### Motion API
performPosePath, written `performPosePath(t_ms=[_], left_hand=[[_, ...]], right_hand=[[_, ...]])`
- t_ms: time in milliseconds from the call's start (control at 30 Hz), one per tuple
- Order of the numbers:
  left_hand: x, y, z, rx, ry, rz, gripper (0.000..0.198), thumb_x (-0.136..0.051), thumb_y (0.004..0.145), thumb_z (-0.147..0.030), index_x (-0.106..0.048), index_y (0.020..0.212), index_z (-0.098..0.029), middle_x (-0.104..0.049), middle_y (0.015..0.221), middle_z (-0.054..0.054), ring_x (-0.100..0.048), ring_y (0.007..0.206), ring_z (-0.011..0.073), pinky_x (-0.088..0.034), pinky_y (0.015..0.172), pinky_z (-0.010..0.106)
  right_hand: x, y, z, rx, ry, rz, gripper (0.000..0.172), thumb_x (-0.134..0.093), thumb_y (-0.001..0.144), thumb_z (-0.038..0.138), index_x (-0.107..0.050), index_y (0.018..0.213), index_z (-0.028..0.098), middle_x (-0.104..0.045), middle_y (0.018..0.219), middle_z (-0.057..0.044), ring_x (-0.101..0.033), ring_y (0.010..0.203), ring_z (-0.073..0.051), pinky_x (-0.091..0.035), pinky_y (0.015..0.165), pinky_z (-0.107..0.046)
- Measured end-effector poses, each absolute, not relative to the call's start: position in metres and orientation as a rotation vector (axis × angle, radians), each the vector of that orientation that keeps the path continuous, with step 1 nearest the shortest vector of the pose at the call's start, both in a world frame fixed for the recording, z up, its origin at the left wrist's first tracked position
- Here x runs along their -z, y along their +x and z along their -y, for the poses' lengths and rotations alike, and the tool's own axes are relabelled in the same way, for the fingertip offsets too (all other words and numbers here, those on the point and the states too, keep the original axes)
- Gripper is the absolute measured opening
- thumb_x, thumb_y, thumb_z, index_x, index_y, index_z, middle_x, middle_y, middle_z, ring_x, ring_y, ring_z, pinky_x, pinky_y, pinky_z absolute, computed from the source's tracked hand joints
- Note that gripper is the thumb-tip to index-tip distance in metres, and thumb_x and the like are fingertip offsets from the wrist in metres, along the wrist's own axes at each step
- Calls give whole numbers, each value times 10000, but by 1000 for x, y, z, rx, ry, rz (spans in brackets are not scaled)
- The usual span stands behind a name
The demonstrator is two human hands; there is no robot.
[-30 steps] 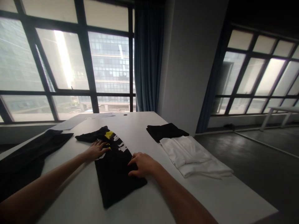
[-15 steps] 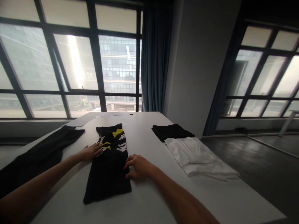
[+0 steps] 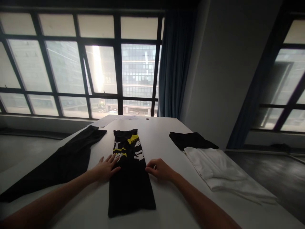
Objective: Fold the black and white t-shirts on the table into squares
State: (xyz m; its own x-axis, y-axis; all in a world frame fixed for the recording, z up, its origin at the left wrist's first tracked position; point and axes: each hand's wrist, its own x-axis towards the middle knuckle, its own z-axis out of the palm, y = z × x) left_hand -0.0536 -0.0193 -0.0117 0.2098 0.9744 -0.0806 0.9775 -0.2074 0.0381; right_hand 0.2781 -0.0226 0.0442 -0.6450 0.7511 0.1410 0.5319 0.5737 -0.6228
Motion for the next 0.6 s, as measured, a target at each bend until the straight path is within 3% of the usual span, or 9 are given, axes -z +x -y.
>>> performPosePath(t_ms=[67,167,267,333,433,600], left_hand=[[13,-66,16,90,2393,-1889,863,-281,843,-788,-268,1546,-287,-192,1614,164,-201,1458,426,-133,1090,712],[0,-83,-6,58,2366,-1889,753,-277,850,-778,-438,1454,-357,-423,1526,139,-387,1376,424,-208,1058,716],[-24,-89,-51,-122,2267,-2081,722,-176,904,-724,-524,1378,-306,-585,1372,156,-527,1258,392,-322,1022,647],[-33,-89,-89,-221,2209,-2199,733,-153,923,-694,-461,1426,-259,-531,1423,183,-493,1294,389,-350,1011,610],[-28,-88,-142,-178,2176,-2206,700,-165,951,-634,-392,1471,-224,-400,1525,201,-350,1404,392,-294,1043,638],[2,-82,-211,-81,2235,-2083,681,-258,967,-559,-354,1497,-142,-242,1585,229,-201,1473,365,-190,1120,607]], right_hand=[[-41,275,9,-677,-1098,2424,294,-582,892,413,-724,942,161,-709,941,-68,-646,825,-174,-513,756,-299],[-43,260,-24,-571,-1165,2465,320,-572,895,422,-719,1028,171,-694,1053,-87,-647,912,-199,-517,805,-324],[-47,225,-70,-456,-1190,2474,391,-561,901,426,-673,1187,184,-659,1192,-104,-621,1062,-234,-488,921,-359],[-48,193,-103,-431,-1197,2472,486,-564,898,421,-587,1324,187,-599,1325,-118,-574,1180,-247,-437,1015,-369],[-40,150,-147,-433,-1266,2493,620,-520,920,447,-424,1471,179,-446,1498,-132,-445,1346,-256,-333,1119,-383],[-14,133,-197,-373,-1575,2610,690,-340,959,575,-304,1536,198,-232,1607,-147,-172,1482,-321,-74,1178,-549]])
